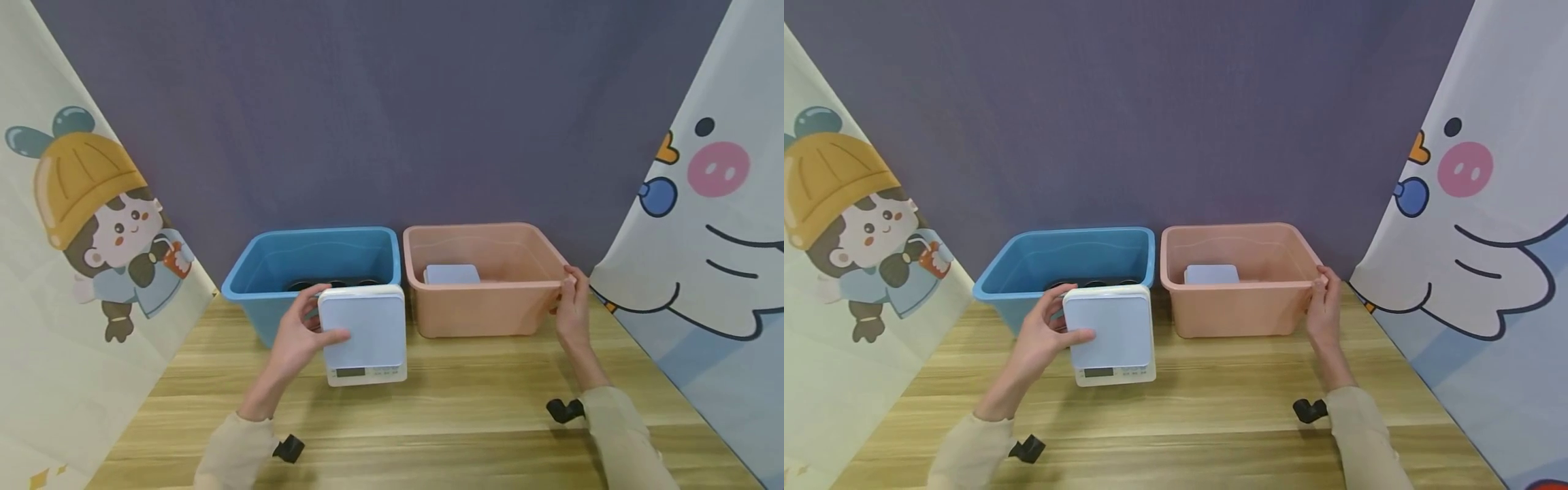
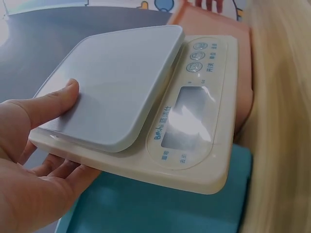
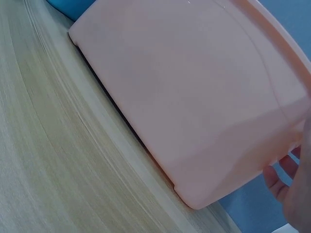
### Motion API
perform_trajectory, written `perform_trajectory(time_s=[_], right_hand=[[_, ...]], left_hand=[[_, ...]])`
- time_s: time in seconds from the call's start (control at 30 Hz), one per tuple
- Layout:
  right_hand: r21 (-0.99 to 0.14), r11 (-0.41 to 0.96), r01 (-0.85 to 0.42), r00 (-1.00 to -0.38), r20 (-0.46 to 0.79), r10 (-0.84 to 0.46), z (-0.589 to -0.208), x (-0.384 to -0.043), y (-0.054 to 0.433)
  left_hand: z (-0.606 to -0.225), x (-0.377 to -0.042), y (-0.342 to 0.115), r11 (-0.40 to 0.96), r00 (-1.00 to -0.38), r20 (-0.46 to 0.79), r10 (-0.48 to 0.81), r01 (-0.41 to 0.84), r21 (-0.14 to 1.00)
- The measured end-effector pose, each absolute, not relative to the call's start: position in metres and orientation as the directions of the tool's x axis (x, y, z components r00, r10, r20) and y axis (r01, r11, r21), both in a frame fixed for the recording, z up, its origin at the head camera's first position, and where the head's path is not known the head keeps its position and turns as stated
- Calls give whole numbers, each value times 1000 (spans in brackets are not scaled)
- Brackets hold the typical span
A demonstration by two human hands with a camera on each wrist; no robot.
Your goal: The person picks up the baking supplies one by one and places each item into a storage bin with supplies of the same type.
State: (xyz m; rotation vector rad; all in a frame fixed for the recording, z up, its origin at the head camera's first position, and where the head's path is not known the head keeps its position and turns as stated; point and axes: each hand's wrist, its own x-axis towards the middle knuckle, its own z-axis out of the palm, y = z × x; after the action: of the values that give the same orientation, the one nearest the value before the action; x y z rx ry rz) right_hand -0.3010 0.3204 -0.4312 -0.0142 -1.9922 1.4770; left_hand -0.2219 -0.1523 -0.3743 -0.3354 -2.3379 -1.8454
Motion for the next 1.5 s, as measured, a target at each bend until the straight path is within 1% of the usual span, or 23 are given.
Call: perform_trajectory(time_s=[0.2,0.33,0.47,0.6,0.8,1.0,1.13,1.5], right_hand=[[-868,347,-355,-787,478,390,-448,-319,328],[-863,356,-358,-784,485,388,-452,-324,327],[-860,348,-372,-780,493,385,-452,-325,327],[-857,351,-378,-770,501,394,-450,-325,329],[-857,387,-341,-774,489,402,-451,-324,331],[-865,370,-338,-783,477,399,-450,-321,331],[-868,369,-333,-784,472,403,-453,-324,333],[-876,371,-307,-788,453,417,-451,-320,333]], left_hand=[[-364,-225,-140,214,-959,273,71,282,935],[-357,-228,-134,190,-956,289,44,292,938],[-346,-235,-127,170,-953,302,27,303,938],[-331,-244,-119,151,-937,349,29,349,925],[-311,-256,-109,112,-921,386,54,389,914],[-300,-266,-96,97,-910,405,95,413,905],[-292,-273,-87,91,-903,420,89,427,900],[-269,-288,-65,91,-886,457,79,463,882]])
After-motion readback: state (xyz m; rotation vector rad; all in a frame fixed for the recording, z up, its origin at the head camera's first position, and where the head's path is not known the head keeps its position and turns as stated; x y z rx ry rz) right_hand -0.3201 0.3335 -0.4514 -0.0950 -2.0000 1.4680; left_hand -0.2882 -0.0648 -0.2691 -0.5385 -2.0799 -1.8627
